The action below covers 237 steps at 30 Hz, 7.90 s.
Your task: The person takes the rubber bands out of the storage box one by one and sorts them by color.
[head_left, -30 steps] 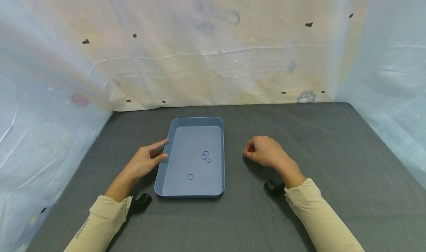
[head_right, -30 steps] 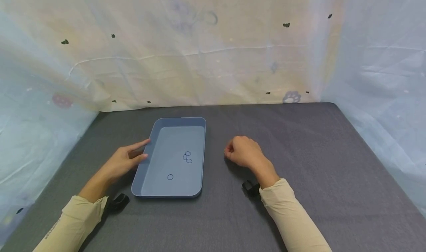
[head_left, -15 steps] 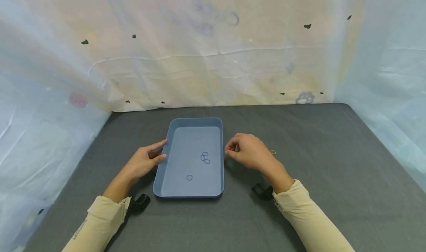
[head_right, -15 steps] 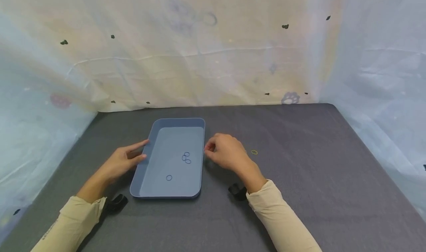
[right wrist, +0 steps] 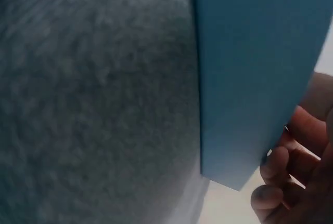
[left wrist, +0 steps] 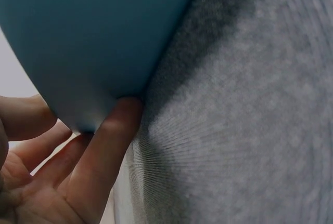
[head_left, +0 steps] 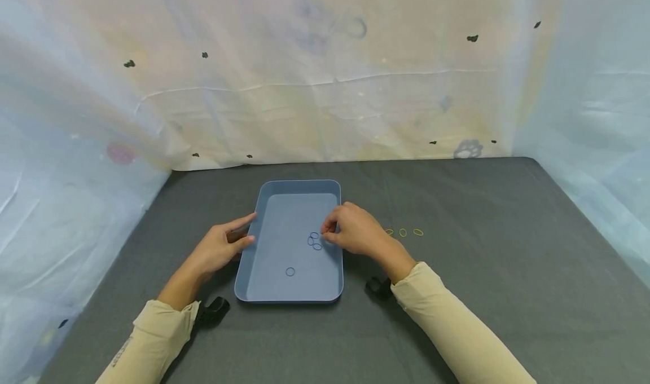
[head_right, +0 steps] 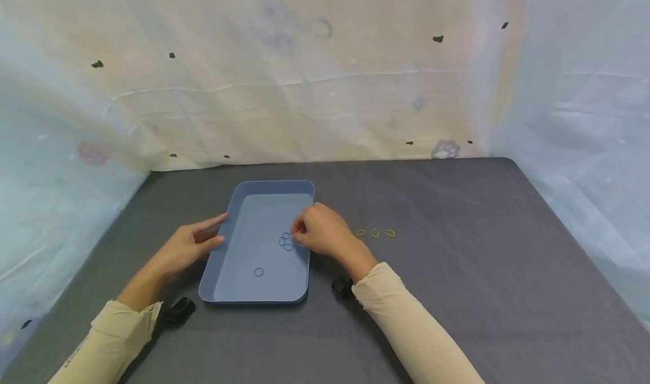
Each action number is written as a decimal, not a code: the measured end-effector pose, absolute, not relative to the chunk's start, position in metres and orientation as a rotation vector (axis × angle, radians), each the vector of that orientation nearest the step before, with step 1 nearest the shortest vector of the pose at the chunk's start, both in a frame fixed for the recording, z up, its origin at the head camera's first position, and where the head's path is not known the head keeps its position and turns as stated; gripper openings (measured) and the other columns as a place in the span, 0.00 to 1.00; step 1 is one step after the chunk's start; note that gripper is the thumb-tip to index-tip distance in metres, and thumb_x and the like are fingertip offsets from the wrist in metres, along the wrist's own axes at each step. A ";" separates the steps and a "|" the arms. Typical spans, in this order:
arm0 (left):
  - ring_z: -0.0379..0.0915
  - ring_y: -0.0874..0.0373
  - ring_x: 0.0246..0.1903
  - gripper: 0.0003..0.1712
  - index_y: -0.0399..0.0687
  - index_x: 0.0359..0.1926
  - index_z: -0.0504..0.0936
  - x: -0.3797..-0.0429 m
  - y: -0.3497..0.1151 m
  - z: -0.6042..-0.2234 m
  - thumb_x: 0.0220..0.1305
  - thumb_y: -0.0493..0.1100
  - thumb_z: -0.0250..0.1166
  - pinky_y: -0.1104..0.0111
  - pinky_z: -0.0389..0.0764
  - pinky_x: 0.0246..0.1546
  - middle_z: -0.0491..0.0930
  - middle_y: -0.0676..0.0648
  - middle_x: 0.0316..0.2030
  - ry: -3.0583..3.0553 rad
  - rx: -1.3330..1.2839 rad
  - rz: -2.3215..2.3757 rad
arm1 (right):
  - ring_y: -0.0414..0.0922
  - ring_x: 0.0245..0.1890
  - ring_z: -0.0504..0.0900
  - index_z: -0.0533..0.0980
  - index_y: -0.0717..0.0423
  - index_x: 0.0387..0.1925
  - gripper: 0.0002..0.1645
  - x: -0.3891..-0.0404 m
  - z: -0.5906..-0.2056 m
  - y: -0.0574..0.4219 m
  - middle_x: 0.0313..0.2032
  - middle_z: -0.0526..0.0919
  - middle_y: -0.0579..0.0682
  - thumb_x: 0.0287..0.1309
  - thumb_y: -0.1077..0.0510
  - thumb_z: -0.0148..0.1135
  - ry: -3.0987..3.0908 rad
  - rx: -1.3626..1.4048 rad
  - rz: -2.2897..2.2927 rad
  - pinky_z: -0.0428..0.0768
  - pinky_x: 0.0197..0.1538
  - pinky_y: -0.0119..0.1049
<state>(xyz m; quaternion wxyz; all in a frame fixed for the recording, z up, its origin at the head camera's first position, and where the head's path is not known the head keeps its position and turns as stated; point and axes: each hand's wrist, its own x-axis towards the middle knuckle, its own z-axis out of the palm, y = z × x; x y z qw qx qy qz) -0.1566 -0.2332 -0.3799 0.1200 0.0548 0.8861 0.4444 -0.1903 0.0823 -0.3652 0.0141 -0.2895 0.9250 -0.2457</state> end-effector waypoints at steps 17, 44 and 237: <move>0.64 0.33 0.68 0.36 0.58 0.77 0.58 -0.152 -0.239 -0.377 0.73 0.45 0.60 0.50 0.84 0.51 0.61 0.28 0.71 2.591 0.158 1.305 | 0.44 0.43 0.73 0.88 0.39 0.39 0.09 -0.207 -0.369 0.063 0.39 0.88 0.38 0.55 0.48 0.74 2.923 -0.980 -0.509 0.63 0.50 0.47; 0.66 0.33 0.67 0.36 0.58 0.77 0.58 -0.150 -0.239 -0.378 0.73 0.45 0.60 0.50 0.84 0.51 0.62 0.28 0.71 2.596 0.148 1.308 | 0.40 0.36 0.73 0.86 0.38 0.26 0.07 -0.209 -0.374 0.055 0.25 0.84 0.35 0.59 0.48 0.71 2.912 -0.917 -0.516 0.57 0.52 0.50; 0.60 0.33 0.70 0.37 0.61 0.77 0.57 -0.133 -0.256 -0.373 0.73 0.50 0.60 0.50 0.83 0.53 0.53 0.33 0.76 2.544 0.104 1.407 | 0.37 0.28 0.77 0.85 0.43 0.26 0.07 -0.179 -0.361 0.034 0.26 0.82 0.37 0.59 0.51 0.70 2.891 -0.836 -0.473 0.77 0.32 0.35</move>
